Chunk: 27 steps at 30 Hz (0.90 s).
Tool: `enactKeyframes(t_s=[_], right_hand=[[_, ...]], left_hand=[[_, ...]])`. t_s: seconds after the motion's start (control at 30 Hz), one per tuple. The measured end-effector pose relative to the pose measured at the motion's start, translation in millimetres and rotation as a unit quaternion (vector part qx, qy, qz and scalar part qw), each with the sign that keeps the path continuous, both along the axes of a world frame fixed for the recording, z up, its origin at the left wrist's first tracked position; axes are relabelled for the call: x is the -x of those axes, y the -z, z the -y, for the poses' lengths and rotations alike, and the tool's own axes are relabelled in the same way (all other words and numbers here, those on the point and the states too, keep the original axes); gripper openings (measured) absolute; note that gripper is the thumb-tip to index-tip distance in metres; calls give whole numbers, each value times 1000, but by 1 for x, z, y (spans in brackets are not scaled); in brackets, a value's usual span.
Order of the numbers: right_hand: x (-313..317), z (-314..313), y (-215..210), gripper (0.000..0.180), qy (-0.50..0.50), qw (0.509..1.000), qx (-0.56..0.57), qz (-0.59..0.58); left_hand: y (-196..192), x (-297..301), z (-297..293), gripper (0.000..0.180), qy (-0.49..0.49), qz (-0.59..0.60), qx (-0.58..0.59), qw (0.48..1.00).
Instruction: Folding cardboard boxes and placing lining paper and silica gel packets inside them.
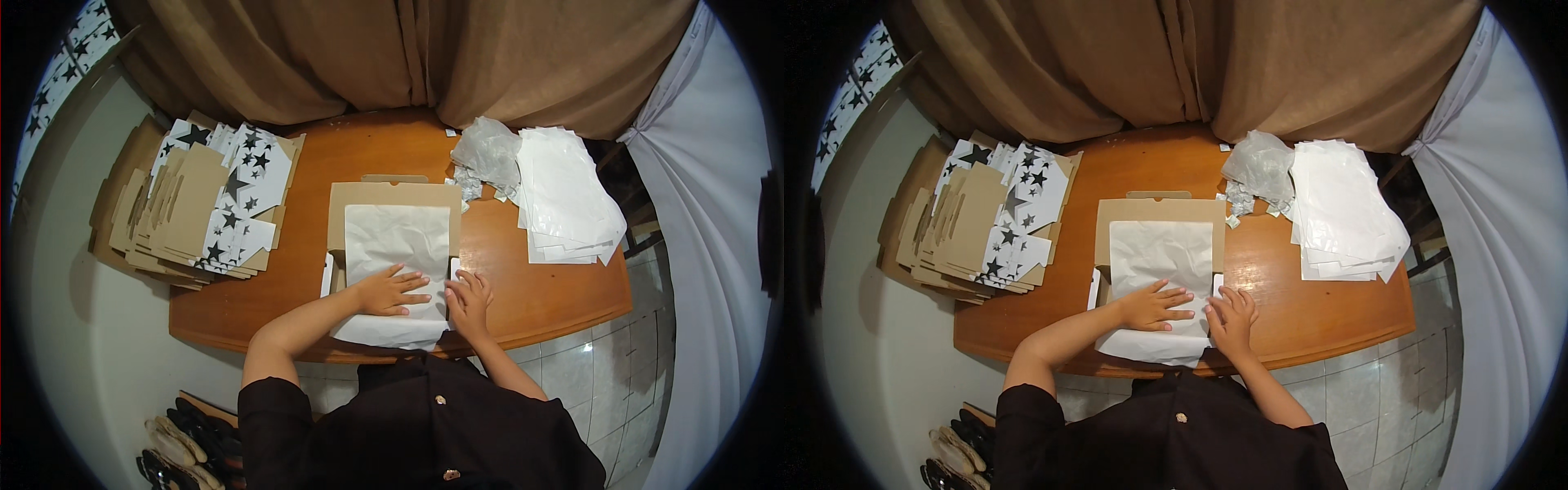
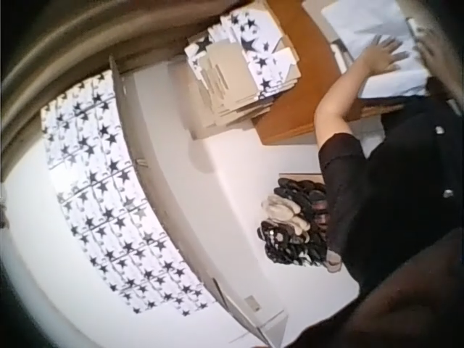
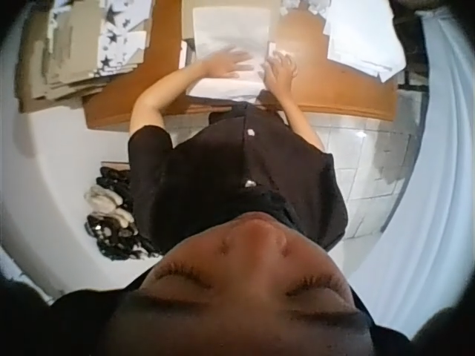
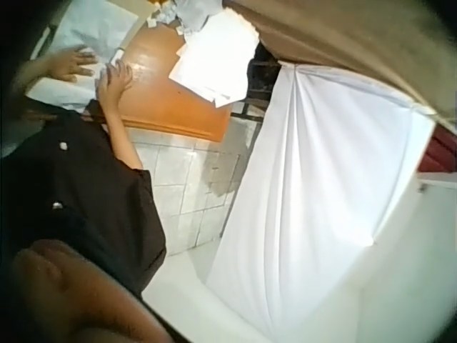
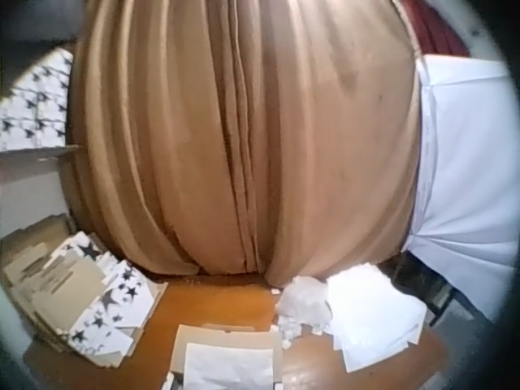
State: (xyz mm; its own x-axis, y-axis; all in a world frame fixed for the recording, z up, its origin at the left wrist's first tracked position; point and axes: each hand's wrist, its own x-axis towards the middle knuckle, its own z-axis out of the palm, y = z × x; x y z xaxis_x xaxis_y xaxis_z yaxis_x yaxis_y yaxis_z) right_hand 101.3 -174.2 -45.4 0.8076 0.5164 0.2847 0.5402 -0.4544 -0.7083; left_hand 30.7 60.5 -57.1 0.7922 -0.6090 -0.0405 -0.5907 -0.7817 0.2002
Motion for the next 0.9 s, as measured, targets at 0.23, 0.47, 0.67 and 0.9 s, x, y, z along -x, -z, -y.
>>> enactKeyframes(t_s=[0.23, 0.47, 0.67, 0.9], right_hand=[[-9, 16, 2, 25, 57, 993, -98, -40], [-8, 25, 13, 25, 59, 989, -106, -81], [-7, 17, 11, 27, 62, 985, -127, -96], [-23, 2, 0, 26, 44, 989, -130, -50]], left_hand=[[50, -5, 4, 48, 31, -73, -46, 996], [5, -38, 9, 49, 29, -236, -46, 970], [43, -35, 1, 50, 62, -75, 26, 995], [48, -42, 5, 52, 109, -96, -31, 989]])
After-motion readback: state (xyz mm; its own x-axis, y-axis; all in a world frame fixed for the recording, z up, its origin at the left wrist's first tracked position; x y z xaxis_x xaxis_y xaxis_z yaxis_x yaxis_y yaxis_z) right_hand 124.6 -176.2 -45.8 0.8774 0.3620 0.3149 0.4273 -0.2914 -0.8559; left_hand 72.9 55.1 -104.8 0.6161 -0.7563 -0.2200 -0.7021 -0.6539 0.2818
